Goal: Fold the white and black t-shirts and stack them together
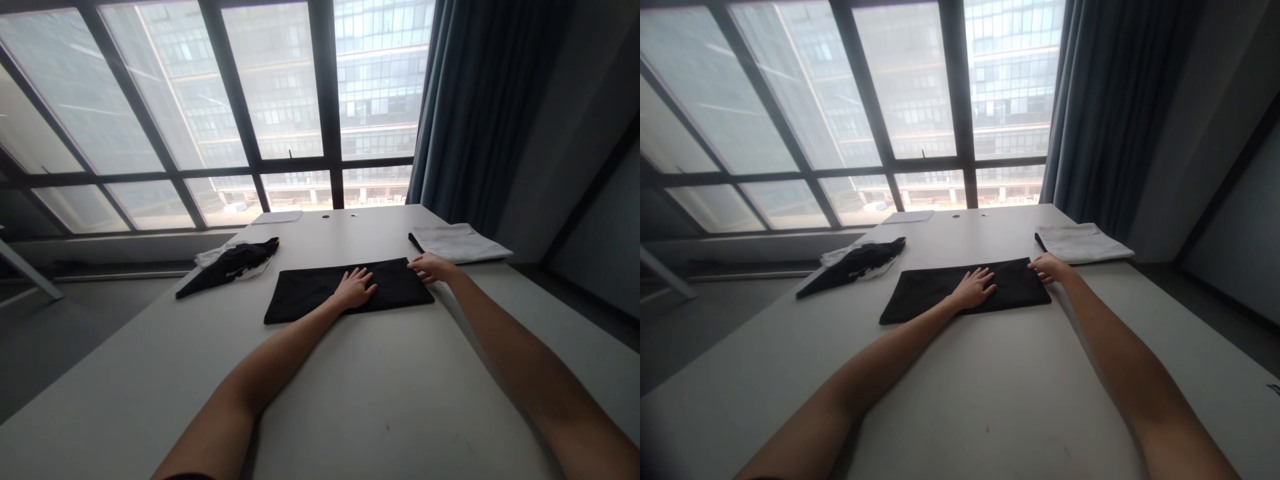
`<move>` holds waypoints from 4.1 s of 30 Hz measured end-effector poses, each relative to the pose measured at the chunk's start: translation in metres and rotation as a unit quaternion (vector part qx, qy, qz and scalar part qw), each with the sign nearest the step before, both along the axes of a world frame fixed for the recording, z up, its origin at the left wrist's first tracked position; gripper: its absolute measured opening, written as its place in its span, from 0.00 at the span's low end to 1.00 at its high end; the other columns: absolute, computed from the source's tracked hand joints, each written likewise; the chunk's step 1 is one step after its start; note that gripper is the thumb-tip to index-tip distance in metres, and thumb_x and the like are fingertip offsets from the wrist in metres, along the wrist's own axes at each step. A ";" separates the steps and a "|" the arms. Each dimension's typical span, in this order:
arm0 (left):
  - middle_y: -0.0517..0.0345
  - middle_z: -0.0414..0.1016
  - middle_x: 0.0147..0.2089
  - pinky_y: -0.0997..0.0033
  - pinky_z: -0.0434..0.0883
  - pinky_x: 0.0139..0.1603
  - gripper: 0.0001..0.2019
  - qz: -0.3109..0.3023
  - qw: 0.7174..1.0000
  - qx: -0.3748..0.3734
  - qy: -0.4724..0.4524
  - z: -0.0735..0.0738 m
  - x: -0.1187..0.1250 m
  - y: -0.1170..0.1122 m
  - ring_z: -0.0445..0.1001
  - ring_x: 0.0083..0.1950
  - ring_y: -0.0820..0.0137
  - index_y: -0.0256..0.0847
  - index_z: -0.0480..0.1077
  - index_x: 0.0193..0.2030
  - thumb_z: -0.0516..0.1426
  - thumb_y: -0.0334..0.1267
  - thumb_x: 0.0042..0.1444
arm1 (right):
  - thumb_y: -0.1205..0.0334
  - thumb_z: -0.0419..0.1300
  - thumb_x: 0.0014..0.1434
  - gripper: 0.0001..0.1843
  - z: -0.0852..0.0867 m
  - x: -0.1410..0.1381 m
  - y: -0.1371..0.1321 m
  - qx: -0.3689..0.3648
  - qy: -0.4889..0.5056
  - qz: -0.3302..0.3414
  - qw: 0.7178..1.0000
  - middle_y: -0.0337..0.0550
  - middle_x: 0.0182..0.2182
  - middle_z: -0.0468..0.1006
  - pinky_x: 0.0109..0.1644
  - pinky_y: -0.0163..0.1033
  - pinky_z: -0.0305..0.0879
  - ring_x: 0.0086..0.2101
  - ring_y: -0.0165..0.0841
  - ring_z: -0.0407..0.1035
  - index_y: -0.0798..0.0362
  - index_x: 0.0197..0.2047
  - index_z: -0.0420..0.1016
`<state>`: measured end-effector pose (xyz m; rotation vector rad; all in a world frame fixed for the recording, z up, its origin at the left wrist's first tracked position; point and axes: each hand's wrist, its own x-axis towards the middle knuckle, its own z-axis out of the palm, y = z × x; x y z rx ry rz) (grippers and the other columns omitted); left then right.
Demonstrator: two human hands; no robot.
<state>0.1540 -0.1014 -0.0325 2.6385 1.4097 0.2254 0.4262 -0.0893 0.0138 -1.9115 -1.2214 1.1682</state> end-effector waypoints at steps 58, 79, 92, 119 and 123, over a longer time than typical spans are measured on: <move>0.44 0.59 0.73 0.44 0.49 0.73 0.25 -0.021 0.993 0.008 -0.118 -0.002 -0.002 0.002 0.53 0.75 0.51 0.40 0.65 0.68 0.53 0.46 0.68 | 0.72 0.63 0.57 0.12 -0.015 -0.005 -0.003 0.067 0.253 0.069 0.963 0.40 0.31 0.82 0.35 0.33 0.74 0.31 0.33 0.77 0.52 0.45 0.75; 0.54 0.78 0.34 0.71 0.75 0.35 0.14 0.028 0.686 -0.302 -0.661 -0.012 0.015 0.015 0.78 0.33 0.68 0.34 0.73 0.50 0.60 0.31 0.57 | 0.71 0.58 0.53 0.28 -0.019 -0.098 -0.015 0.114 0.272 0.154 0.943 0.46 0.32 0.82 0.22 0.30 0.62 0.23 0.28 0.69 0.58 0.58 0.71; 0.62 0.73 0.29 0.77 0.70 0.27 0.21 0.104 0.716 -0.280 -0.631 0.037 0.004 0.015 0.70 0.24 0.75 0.40 0.70 0.55 0.58 0.27 0.53 | 0.47 0.54 0.60 0.21 -0.023 -0.089 -0.017 0.405 0.097 0.012 0.909 0.47 0.36 0.79 0.37 0.37 0.68 0.34 0.34 0.71 0.54 0.43 0.77; 0.60 0.75 0.29 0.78 0.72 0.21 0.20 0.238 0.673 -0.303 -0.631 0.040 -0.208 -0.011 0.75 0.23 0.71 0.39 0.72 0.51 0.56 0.22 0.51 | 0.72 0.59 0.52 0.40 -0.064 -0.174 -0.069 0.417 -0.249 0.286 0.826 0.55 0.68 0.62 0.70 0.52 0.53 0.66 0.45 0.56 0.54 0.69 0.64; 0.53 0.80 0.38 0.74 0.78 0.30 0.16 0.270 0.671 -0.308 -0.617 0.024 -0.211 -0.014 0.80 0.32 0.67 0.39 0.71 0.50 0.64 0.29 0.54 | 0.73 0.58 0.53 0.36 -0.064 -0.175 -0.070 0.413 -0.268 0.299 0.817 0.55 0.67 0.64 0.70 0.52 0.53 0.66 0.45 0.57 0.56 0.67 0.68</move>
